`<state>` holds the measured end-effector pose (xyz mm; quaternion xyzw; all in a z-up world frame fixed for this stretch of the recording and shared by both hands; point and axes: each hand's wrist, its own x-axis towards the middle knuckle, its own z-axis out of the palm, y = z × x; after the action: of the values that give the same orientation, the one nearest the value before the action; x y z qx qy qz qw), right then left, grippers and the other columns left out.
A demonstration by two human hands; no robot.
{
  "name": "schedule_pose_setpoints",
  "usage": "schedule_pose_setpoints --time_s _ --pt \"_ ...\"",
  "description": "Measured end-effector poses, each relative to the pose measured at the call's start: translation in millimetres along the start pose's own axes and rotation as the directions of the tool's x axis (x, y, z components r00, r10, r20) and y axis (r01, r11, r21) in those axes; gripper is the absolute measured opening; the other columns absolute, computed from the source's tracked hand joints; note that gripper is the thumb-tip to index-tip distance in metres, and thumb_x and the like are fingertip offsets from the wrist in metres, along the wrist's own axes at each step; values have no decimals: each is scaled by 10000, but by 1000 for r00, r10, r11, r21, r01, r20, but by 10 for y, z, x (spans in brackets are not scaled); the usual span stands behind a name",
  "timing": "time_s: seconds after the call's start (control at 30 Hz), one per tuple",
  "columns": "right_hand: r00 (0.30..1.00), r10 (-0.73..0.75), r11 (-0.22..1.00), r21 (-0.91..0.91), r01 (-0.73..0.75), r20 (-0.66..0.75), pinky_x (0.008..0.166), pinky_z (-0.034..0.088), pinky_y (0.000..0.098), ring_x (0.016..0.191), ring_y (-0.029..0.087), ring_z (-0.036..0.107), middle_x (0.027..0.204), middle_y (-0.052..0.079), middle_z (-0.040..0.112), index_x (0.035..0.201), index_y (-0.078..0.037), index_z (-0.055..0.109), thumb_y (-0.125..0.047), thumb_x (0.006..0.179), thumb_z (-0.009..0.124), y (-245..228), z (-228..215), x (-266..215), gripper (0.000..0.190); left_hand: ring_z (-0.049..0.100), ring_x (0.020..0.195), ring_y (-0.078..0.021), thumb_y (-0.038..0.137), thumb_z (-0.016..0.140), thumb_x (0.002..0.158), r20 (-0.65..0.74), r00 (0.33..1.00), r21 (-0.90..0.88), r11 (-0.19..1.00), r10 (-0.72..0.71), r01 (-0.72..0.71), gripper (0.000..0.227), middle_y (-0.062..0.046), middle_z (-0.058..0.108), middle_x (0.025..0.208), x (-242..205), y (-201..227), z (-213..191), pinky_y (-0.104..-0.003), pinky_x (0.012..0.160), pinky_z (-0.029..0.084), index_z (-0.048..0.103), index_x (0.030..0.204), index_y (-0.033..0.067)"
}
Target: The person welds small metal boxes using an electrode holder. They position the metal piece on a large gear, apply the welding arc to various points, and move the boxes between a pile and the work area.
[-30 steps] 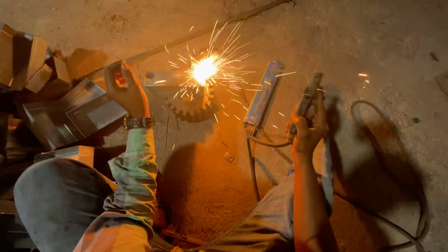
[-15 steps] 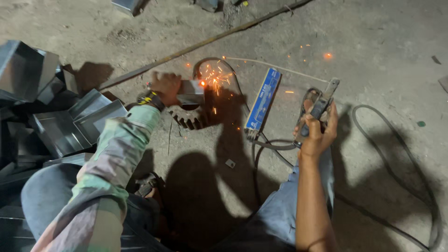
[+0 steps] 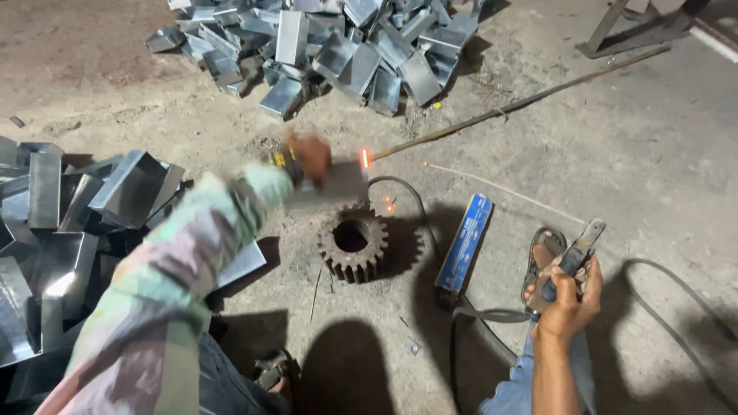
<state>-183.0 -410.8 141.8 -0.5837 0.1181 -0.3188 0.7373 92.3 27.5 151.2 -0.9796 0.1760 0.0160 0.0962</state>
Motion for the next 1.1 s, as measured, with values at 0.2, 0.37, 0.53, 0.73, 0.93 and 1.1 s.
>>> schedule_pose_setpoints --time_s 0.2,0.37,0.53,0.73,0.93,1.1 --pt "1000 -5 999 -36 5 -19 446 485 301 529 151 536 839 53 597 1499 -35 537 -68 848 576 -18 37 0 653 396 1440 -377 93 666 835 -842 247 -332 821 -480 465 714 -259 465 1525 495 -1284 -685 -590 1188 131 430 1501 -6" --pt "999 9 999 -39 -11 -48 437 487 311 532 159 555 858 69 620 1544 -45 492 -64 862 592 32 37 -9 689 239 1540 -352 54 556 942 -416 653 -303 774 -633 556 646 -159 334 1655 -20 -875 897 -584 1264 65 396 1567 79" --pt "999 12 998 -53 -14 -37 459 484 310 556 156 559 852 68 609 1537 -30 492 -57 874 597 91 23 -37 672 361 1478 -338 603 744 813 278 590 -260 531 -758 806 902 -140 408 1591 -1110 -238 2651 -523 1155 335 471 1511 100" --pt "999 -11 999 -53 14 46 475 469 303 537 173 535 780 74 567 1482 -25 517 -74 877 574 207 11 -65 610 493 1390 -296 447 531 1004 287 561 -76 565 -777 822 488 -55 569 1470 -2037 192 3588 -619 1164 311 616 1430 225" --pt "1000 5 986 -166 0 30 482 462 307 551 183 528 828 73 584 1391 -22 552 -78 886 564 211 -78 -29 508 532 1340 -258 390 527 1040 402 559 -31 600 -725 799 332 -15 662 1380 -2212 310 3694 -516 1144 344 749 1276 318" --pt "998 8 997 -76 -3 63 487 470 326 542 195 526 806 83 560 1286 -18 532 -80 916 572 219 -102 -52 377 572 1261 -264 312 564 941 392 702 -132 718 -595 683 280 4 661 1296 -2336 521 3705 -568 1096 339 763 1139 305"
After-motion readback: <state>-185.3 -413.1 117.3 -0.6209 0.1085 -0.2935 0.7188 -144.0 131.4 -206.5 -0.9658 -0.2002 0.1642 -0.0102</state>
